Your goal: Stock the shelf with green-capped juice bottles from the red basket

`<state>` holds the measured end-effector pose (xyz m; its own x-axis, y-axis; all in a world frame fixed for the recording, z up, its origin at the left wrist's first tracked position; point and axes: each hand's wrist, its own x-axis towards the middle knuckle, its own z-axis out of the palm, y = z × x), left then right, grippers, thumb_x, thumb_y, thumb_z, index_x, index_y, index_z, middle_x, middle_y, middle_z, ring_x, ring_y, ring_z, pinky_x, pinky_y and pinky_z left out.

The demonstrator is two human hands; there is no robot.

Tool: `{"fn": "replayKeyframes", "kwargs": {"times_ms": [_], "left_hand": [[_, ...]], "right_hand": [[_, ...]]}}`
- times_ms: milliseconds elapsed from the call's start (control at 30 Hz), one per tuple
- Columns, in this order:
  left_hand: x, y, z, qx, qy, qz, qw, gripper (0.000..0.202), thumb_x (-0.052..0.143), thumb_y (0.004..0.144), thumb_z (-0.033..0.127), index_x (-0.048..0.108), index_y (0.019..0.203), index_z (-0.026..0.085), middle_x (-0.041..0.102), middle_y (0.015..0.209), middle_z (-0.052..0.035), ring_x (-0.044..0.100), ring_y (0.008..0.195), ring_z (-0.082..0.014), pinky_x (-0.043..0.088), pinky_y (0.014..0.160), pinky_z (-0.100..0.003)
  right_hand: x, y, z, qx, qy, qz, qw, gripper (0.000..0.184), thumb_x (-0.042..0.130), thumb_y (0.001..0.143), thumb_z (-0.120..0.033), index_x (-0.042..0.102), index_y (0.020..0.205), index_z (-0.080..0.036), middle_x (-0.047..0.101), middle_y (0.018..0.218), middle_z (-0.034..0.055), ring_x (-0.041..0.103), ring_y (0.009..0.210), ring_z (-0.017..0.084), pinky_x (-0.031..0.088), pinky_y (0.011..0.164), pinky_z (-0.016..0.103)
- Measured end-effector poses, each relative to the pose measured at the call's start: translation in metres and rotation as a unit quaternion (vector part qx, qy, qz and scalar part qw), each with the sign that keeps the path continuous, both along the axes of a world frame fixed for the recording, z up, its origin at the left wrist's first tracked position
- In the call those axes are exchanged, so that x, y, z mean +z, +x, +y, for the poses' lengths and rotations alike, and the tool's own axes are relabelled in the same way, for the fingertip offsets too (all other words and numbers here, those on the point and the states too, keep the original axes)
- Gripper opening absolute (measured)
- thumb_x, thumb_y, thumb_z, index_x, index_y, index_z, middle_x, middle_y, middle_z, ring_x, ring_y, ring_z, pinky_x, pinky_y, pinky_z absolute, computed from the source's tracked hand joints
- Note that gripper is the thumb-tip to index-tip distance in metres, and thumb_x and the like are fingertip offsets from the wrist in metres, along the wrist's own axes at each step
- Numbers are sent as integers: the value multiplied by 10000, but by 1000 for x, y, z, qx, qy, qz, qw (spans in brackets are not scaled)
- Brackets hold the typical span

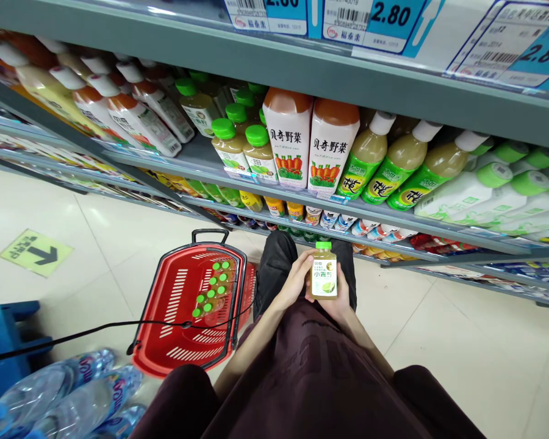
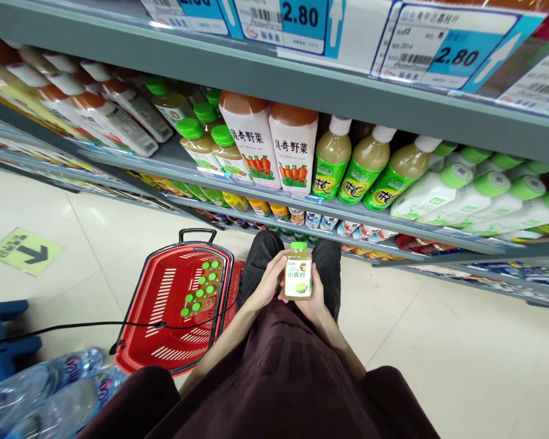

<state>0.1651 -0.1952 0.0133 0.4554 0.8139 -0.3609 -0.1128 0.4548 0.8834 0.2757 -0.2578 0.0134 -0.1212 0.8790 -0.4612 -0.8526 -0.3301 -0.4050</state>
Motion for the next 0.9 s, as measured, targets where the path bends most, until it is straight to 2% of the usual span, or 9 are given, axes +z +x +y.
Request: {"fn": "replayKeyframes", "kwargs": {"times_ms": [233,333,433,533,667,733,833,900], "left_hand": [[3,0,-3,-11,-50,-18,999,731,584,912,673,517,1427,159,432,535,102,405,332,-71,355,304,-179],[1,0,-3,-4,-59,-4,998,749,569,910,700,523,1440,172,490,557,82,404,333,-73,323,312,-186],[-6,0,-2,33,-34,-8,999,690,594,905,690,612,1346,159,667,748,-6,526,480,-87,428,442,-202],[-13,0,0,62,-3,-19,998,639,609,910,667,661,1278,147,736,983,-72,652,726,-141,519,636,-226],[-15,-1,1,81,-9,-7,997,646,603,909,671,658,1289,151,747,1007,-80,669,750,-164,494,611,-227],[-13,-1,1,93,-5,0,996,642,629,890,670,667,1273,156,747,1026,-84,681,786,-176,512,646,-240],[-9,-1,1,104,6,13,994,622,681,854,655,684,1233,162,741,1066,-88,692,868,-195,540,731,-264],[-6,-1,2,104,3,19,994,609,692,845,648,683,1221,168,738,1073,-86,691,883,-201,541,734,-268]], "right_hand": [[-3,-1,1,6,-3,-7,1000,620,484,914,-743,732,1012,-183,763,787,71,679,561,229,499,464,323],[-6,-3,1,-10,-7,0,1000,562,537,911,-712,731,1024,-197,784,847,56,688,595,223,512,470,318],[-12,-4,1,-37,-27,-2,999,496,601,904,-672,731,1046,-216,794,896,34,704,670,220,538,490,312],[-17,-4,1,-37,-43,-28,998,489,628,902,-659,730,1072,-212,802,930,33,719,737,219,565,531,309],[-22,-4,2,-50,-47,-73,995,473,685,880,-620,727,1086,-196,808,967,46,745,857,239,606,639,329],[-23,-4,3,-62,-43,-92,993,466,738,847,-585,728,1078,-181,809,940,54,752,879,251,613,659,334],[-21,-4,3,-66,-26,-127,989,426,828,795,-458,721,1096,-175,807,929,49,757,865,248,615,660,321],[-20,-4,2,-67,-19,-142,987,413,848,783,-386,712,1115,-182,806,947,44,758,852,239,616,656,313]]}}
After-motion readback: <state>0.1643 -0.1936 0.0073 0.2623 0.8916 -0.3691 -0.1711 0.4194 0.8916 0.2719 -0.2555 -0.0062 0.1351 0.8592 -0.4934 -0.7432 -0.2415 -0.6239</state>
